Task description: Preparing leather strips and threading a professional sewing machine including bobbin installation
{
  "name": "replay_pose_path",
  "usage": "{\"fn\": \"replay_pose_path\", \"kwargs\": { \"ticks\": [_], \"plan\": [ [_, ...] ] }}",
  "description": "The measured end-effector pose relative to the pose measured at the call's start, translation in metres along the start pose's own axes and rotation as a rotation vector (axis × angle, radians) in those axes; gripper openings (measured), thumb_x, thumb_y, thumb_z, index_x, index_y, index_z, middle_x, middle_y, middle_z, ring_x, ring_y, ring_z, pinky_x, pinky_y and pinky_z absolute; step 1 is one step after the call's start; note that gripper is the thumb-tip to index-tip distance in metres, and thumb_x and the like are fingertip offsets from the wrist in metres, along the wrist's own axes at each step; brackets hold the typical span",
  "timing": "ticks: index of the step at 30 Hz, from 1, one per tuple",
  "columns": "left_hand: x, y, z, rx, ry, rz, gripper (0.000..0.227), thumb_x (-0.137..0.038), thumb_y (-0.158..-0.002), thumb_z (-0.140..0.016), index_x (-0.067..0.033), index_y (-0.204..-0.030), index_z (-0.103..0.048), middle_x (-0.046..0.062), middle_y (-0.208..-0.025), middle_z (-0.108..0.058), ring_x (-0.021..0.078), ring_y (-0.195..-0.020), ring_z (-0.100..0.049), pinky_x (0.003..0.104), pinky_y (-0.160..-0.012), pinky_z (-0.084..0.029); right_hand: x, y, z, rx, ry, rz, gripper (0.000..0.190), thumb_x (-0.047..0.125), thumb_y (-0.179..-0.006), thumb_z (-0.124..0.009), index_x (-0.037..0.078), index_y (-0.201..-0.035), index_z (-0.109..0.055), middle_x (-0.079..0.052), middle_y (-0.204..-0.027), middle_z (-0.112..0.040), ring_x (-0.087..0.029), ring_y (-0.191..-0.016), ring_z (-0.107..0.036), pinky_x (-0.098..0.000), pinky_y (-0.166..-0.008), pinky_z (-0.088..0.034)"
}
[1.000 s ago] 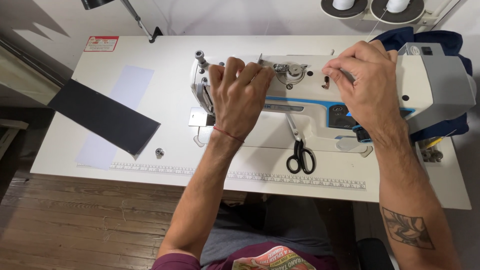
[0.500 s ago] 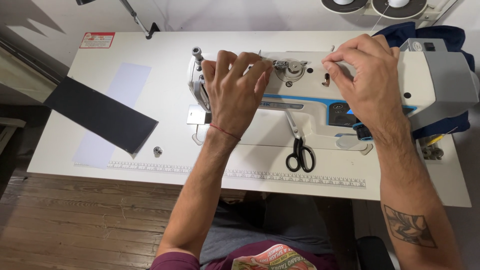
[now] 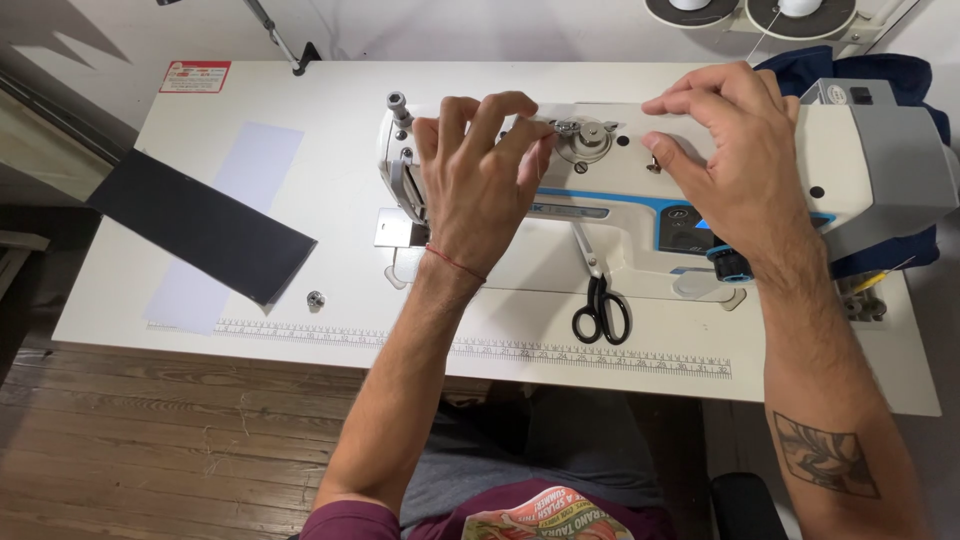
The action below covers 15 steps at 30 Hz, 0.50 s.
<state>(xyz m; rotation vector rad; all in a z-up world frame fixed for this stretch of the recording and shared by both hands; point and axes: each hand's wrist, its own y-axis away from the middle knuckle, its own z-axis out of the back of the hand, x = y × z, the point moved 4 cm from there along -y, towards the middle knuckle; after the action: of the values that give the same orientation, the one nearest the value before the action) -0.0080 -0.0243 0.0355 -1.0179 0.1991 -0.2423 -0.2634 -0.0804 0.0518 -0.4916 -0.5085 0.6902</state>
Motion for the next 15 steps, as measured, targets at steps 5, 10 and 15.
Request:
{"fn": "replay_pose_path", "kwargs": {
  "ticks": [5, 10, 15],
  "plan": [
    [-0.005, -0.007, -0.004, 0.015, 0.049, 0.006, 0.016, -0.027, -0.102, -0.101, -0.0204, -0.103, -0.086, -0.011, -0.132, -0.073, 0.0251, -0.109, -0.060, 0.045, -0.090, -0.042, -0.005, 0.001, 0.002, -0.106, -0.088, 0.062, 0.025, 0.018, -0.121, -0.086, 0.005, -0.142, -0.088, -0.011, -0.141, -0.069, -0.034, -0.133, -0.062, -0.0542, -0.118, -0.042],
    [-0.012, -0.009, -0.009, 0.031, 0.098, 0.019, 0.015, -0.029, -0.104, -0.099, -0.0189, -0.103, -0.087, -0.010, -0.133, -0.073, 0.0252, -0.110, -0.059, 0.046, -0.089, -0.042, 0.001, 0.006, 0.010, -0.215, -0.134, 0.094, 0.023, 0.003, -0.120, -0.083, -0.004, -0.141, -0.089, -0.017, -0.138, -0.064, -0.037, -0.127, -0.059, -0.0511, -0.115, -0.049],
    [-0.017, -0.006, -0.007, 0.039, 0.120, 0.010, 0.014, -0.024, -0.102, -0.101, -0.0219, -0.104, -0.087, -0.008, -0.132, -0.074, 0.0265, -0.110, -0.060, 0.047, -0.089, -0.042, 0.002, 0.009, 0.013, -0.231, -0.145, 0.093, 0.022, -0.001, -0.119, -0.083, -0.005, -0.140, -0.089, -0.019, -0.137, -0.064, -0.037, -0.127, -0.058, -0.0489, -0.112, -0.050]
  ]
}}
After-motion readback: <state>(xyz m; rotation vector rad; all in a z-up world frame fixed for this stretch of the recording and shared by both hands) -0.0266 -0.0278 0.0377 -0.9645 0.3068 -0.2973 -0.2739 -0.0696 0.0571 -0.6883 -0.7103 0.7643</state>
